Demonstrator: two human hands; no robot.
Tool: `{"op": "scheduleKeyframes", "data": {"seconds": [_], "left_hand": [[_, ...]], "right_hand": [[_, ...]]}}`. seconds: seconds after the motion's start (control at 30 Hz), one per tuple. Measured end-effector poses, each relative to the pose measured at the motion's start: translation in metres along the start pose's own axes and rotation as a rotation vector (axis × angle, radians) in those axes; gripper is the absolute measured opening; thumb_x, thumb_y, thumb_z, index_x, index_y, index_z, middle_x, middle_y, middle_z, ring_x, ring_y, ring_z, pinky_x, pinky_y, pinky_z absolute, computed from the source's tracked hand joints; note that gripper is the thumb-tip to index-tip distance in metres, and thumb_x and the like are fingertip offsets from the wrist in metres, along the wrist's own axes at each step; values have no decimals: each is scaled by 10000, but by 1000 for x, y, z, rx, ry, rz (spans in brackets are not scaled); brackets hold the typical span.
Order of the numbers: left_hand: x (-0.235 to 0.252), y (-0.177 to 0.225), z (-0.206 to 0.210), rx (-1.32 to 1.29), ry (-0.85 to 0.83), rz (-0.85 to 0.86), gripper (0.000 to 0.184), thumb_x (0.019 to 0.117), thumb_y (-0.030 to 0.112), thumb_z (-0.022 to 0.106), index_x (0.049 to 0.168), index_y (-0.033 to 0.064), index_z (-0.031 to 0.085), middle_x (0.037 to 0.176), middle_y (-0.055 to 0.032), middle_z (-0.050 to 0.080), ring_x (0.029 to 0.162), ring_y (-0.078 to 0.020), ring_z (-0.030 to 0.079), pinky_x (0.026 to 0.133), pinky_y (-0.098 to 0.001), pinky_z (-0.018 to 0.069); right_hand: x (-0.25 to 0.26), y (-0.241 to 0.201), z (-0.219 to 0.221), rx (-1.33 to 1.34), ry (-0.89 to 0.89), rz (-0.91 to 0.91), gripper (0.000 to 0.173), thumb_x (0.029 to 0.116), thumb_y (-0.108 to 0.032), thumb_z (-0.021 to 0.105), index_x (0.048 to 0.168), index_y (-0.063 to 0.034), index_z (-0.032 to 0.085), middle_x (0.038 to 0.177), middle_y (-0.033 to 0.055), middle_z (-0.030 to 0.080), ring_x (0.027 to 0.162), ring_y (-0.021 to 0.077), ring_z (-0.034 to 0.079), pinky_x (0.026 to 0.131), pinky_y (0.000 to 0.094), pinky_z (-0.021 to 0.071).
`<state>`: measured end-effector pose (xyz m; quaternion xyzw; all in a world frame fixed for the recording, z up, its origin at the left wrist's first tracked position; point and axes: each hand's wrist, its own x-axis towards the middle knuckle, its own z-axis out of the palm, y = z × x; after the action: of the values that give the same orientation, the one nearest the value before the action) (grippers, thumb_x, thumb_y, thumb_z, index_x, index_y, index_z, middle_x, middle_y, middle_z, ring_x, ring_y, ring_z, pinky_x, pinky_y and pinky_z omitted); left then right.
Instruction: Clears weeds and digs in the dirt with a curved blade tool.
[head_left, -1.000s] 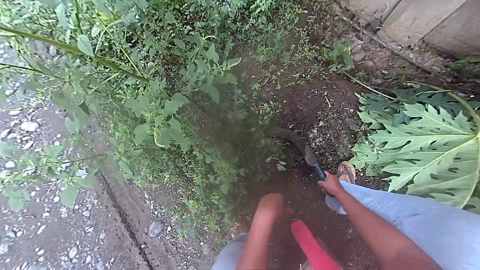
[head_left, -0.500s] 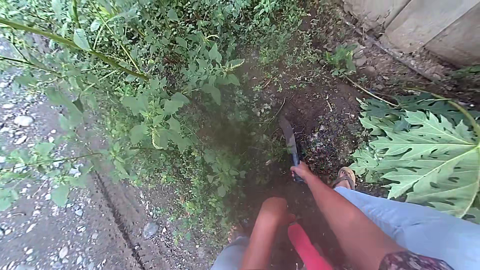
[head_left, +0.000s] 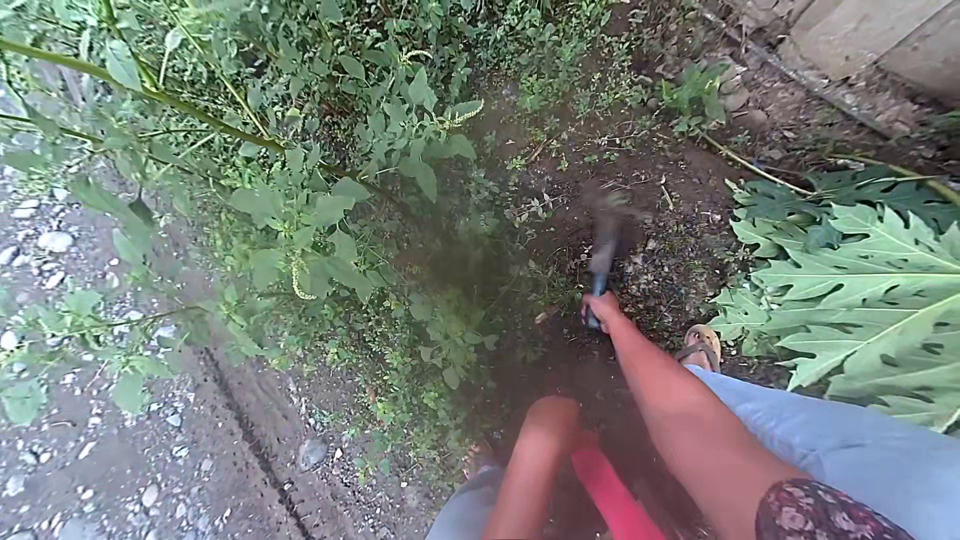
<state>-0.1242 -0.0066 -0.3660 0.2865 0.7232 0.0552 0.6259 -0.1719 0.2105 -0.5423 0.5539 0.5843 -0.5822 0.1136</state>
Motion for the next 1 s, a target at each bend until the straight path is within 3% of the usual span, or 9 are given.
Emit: {"op": "scheduleKeyframes", "data": {"seconds": [0.1, 0.2, 0.43, 0.53, 0.63, 0.77, 0.83, 0.93, 1.0], "left_hand": [[1, -1, -2, -4, 4, -2, 524, 1036, 423, 601, 1347, 2, 612, 1343, -247, 634, 1309, -406, 579, 1097, -604, 438], [1, -2, -2, -5, -8, -2, 540, 1037, 428, 599, 1361, -4, 595, 1352, -252, 626, 1312, -409, 576, 1095, -603, 441], [-4, 0, -2, 0, -47, -21, 531, 1037, 441, 594, 1305, -15, 638, 1324, -257, 641, 1296, -416, 586, 1086, -618, 442], [-2, -1, -2, 10, -48, -13, 524, 1041, 447, 582, 1290, -10, 648, 1322, -250, 643, 1292, -407, 590, 1083, -614, 446], [-2, -4, -3, 12, -45, -5, 520, 1041, 450, 581, 1272, -10, 651, 1306, -242, 650, 1274, -400, 599, 1075, -611, 452], [-3, -6, -4, 32, -40, -11, 511, 1037, 440, 589, 1234, -27, 658, 1291, -251, 650, 1268, -405, 598, 1065, -618, 451], [-9, -2, -6, 55, -69, -18, 506, 1041, 423, 590, 1229, -43, 651, 1310, -269, 633, 1284, -419, 582, 1074, -621, 439], [-15, 3, -7, 60, -96, -21, 504, 1041, 398, 602, 1258, -56, 632, 1338, -285, 611, 1306, -437, 560, 1090, -633, 412], [-11, -2, 0, 59, -55, -1, 498, 1026, 408, 623, 1230, -44, 663, 1283, -271, 648, 1255, -430, 599, 1057, -640, 447]], "right_hand": [[2, 5, -28, -420, -158, -57, 589, 961, -97, 679, 1484, -37, 416, 1050, 154, 628, 736, 205, 655, 672, 374, 579], [5, 5, -54, -501, -134, -160, 599, 949, -107, 700, 1484, -25, 443, 1039, 175, 650, 698, 210, 667, 669, 382, 592], [-10, -1, 11, 286, 32, -59, 332, 1016, -78, 610, 1302, 13, 468, 839, 119, 591, 631, 194, 627, 601, 365, 588], [-5, 44, 10, -216, -116, -36, 523, 960, -80, 673, 1426, 20, 459, 979, 179, 650, 725, 239, 651, 693, 409, 578], [-16, 83, -26, -801, -202, -80, 642, 900, -104, 734, 1490, -43, 488, 1181, 257, 674, 919, 375, 711, 827, 561, 583], [-27, 105, -89, -1055, -193, -156, 618, 899, -157, 755, 1473, -73, 541, 1276, 268, 665, 1189, 452, 644, 1003, 658, 491], [-35, 114, -111, -925, -123, -190, 582, 889, -146, 763, 1424, -26, 565, 1199, 271, 684, 1090, 424, 681, 962, 630, 516], [-50, 120, -111, -446, 58, -217, 507, 919, -76, 726, 1368, 64, 535, 947, 210, 681, 694, 272, 682, 701, 459, 592], [-59, 115, -90, -29, 152, -182, 434, 965, -46, 668, 1338, 75, 484, 832, 137, 632, 599, 186, 642, 609, 366, 591]]}}
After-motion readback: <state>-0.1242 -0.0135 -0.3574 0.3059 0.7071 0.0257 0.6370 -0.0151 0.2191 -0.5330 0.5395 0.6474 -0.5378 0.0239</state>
